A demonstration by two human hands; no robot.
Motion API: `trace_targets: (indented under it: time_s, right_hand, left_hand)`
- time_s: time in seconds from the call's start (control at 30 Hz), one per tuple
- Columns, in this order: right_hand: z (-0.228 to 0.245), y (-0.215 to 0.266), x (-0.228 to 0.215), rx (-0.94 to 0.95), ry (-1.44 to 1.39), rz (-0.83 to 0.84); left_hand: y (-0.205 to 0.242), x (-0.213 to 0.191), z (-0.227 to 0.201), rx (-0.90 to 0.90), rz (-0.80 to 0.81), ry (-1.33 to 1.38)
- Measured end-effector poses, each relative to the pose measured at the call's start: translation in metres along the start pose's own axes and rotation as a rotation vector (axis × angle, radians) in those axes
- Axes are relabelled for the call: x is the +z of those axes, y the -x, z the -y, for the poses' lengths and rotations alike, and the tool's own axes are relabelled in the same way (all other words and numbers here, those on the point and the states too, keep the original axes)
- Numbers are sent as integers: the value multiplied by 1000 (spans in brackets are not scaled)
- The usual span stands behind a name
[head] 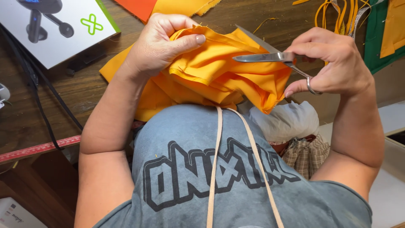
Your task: Trimming and notching the edges of a piece of orange fabric using scissors.
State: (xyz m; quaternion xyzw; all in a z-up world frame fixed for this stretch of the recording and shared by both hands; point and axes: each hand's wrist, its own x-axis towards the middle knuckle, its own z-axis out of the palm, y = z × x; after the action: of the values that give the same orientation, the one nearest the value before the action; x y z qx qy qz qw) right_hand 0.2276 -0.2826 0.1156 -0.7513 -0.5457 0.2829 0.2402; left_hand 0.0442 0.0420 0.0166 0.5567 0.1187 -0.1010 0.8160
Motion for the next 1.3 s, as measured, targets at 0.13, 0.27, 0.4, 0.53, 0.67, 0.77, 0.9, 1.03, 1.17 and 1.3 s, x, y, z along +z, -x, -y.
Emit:
trace_targets:
  time_s: [0.13,0.27,0.4,0.53,0.67,0.77,0.9,1.03,1.17,1.3]
  right_hand:
    - [-14,-9,-7,-92,28,29]
    - [-15,-20,-10,-105,25,84]
    - [-14,-26,-6,-125,-28,111]
    - [-14,-25,-3,-97,-46,122]
    - [-11,-25,-3,-104,-42,115]
    - [-11,-22,-1,-117,-32,107]
    - [-13,-15,2,-102,2,84]
    - [-11,-12,5,-87,-12,80]
    - [-2,-15,6,-70,-74,87]
    - [2,-16,7,-68,-49,76]
  left_hand:
    - [-2,-3,3,9,-8,-14]
    - [0,-4,0,-72,4,90]
    - [-1,-5,5,-77,11,128]
    - [-1,-7,6,-64,14,113]
    - [1,-8,5,-79,3,119]
    - [1,-8,6,-61,0,110]
    - [0,-7,3,-55,13,95]
    - [0,-6,2,-62,17,65]
    - [-2,-4,1,-25,25,-13]
    - [-3,-1,2,3,62,-41]
